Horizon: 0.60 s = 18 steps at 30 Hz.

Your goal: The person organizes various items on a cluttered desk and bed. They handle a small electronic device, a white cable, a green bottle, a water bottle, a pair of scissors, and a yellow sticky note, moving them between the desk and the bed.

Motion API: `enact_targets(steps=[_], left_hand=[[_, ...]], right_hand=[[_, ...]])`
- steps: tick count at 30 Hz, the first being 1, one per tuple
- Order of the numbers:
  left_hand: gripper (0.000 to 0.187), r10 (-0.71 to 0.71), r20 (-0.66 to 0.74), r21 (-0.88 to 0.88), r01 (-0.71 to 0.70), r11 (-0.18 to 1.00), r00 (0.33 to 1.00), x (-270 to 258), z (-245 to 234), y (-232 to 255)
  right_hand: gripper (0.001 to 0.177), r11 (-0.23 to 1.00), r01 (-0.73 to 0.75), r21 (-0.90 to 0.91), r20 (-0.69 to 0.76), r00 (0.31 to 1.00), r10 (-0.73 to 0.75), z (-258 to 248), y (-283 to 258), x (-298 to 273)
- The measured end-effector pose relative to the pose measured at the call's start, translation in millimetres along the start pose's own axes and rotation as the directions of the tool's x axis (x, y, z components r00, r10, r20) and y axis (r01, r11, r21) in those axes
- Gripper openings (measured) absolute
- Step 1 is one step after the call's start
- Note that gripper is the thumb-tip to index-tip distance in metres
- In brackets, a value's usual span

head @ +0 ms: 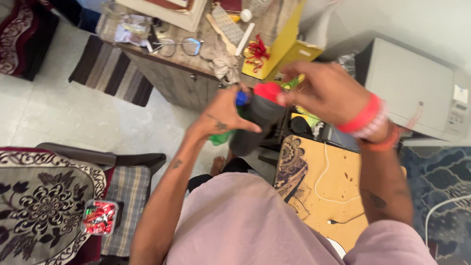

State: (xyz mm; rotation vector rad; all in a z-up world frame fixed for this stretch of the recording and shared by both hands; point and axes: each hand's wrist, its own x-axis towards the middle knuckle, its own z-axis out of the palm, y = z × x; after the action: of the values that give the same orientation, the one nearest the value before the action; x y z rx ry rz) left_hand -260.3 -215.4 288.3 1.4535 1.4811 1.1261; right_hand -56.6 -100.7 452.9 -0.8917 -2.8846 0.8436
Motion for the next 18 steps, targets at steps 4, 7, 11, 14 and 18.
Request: enact_targets(steps=[4,7,11,14,18], left_hand=[[0.070,-0.054,-0.306,-0.037,0.044,0.998,0.950,-45.6,-57.8,-24.2],[0.067,0.003,-0.470,-0.034,-0.021,0.999,0.882,-68.6,-84.7,-29.4],[0.067,-0.017,-0.530,-0.055,-0.015,0.998,0.848,-86.1,-105.6,-24.2],[0.066,-0.055,-0.574,-0.099,-0.002,0.995,0.817,-93.9,-113.4,-22.5],[0.067,-0.063,-0.620,-0.089,0.010,0.996,0.782,-94.8,-131.2,-35.6]], right_hand=[[0.021,0.991,0.131,0.008,-0.279,0.952,-0.124,63.1,27.8,99.3],[0.037,0.959,0.102,-0.264,-0.534,0.812,-0.233,117.1,99.4,208.8],[0.031,0.951,-0.188,-0.246,-0.565,0.825,0.017,173.8,210.2,325.0],[0.027,0.931,-0.316,-0.184,-0.530,0.830,0.177,182.0,248.4,353.0],[0.022,0.914,-0.382,-0.138,-0.551,0.796,0.250,171.1,254.2,354.3]])
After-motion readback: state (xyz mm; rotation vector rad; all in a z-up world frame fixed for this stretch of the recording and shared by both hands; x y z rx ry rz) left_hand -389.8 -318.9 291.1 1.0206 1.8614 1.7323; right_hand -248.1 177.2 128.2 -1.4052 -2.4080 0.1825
